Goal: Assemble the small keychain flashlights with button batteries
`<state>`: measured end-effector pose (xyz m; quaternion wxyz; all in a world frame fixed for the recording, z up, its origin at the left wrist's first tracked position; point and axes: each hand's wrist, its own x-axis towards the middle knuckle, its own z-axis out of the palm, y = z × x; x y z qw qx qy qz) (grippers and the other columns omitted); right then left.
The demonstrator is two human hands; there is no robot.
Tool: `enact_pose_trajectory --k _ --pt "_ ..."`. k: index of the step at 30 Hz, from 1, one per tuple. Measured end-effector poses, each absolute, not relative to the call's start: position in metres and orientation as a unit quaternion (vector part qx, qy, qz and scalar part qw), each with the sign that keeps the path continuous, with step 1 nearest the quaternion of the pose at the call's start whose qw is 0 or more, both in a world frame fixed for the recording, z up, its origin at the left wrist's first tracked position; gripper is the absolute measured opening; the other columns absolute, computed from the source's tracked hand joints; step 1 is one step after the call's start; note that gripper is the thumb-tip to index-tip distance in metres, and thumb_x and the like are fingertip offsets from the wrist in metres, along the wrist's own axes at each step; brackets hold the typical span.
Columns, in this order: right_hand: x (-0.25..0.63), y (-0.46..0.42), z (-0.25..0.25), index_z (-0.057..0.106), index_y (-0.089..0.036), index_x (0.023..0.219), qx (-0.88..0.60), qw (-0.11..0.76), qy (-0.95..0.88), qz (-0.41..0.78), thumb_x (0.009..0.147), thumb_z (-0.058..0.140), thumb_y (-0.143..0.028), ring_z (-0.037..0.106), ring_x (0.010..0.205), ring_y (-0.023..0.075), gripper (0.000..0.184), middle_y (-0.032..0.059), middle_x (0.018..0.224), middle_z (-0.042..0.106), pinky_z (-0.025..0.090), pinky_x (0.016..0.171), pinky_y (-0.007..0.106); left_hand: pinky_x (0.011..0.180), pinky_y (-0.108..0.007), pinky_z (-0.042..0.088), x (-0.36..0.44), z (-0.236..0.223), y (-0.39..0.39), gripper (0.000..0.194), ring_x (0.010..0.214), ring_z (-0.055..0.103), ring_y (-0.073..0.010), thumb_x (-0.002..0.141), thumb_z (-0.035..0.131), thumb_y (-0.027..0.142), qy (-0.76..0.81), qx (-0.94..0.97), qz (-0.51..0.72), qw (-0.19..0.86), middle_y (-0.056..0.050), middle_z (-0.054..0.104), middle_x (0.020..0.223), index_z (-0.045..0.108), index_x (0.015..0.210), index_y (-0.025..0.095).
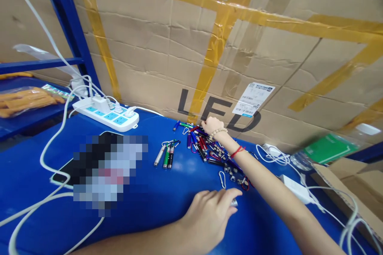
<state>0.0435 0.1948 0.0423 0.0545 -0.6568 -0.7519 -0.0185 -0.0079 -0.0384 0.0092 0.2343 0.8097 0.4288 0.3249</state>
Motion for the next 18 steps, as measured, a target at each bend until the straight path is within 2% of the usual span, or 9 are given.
enact_pose_trajectory --k 9,15,18 --pt "0.0518 0.1983 0.0361 0.071 -0.021 0.066 -0.644 0.058 -0.763 0.030 0.080 0.041 -0.035 0.065 0.072 0.0201 0.036 0.0067 0.070 0.070 0.048 0.064 0.028 0.073 -0.028 0.048 -0.0071 0.0084 -0.0403 0.033 0.083 0.063 -0.0160 0.085 0.046 0.012 0.425 0.812 0.329 0.227 0.003 0.066 0.095 0.038 0.114 0.027" --pt "0.0482 0.1937 0.0367 0.072 -0.023 0.072 -0.623 0.052 -0.781 0.002 0.080 0.042 -0.037 0.065 0.073 0.0196 0.034 0.0053 0.072 0.070 0.048 0.061 0.027 0.072 -0.028 0.048 -0.0077 0.0080 -0.0395 0.034 0.082 0.063 -0.0161 0.085 0.047 0.012 0.425 0.814 0.328 0.225 0.003 0.066 0.095 0.038 0.115 0.027" --pt "0.0443 0.1905 0.0388 0.071 -0.021 0.078 -0.609 0.038 -0.791 -0.044 0.081 0.043 -0.039 0.065 0.076 0.0226 0.034 0.0085 0.080 0.070 0.047 0.061 0.030 0.072 -0.028 0.048 -0.0075 0.0077 -0.0395 0.035 0.083 0.063 -0.0163 0.085 0.046 0.012 0.424 0.814 0.329 0.224 0.003 0.065 0.096 0.037 0.115 0.026"
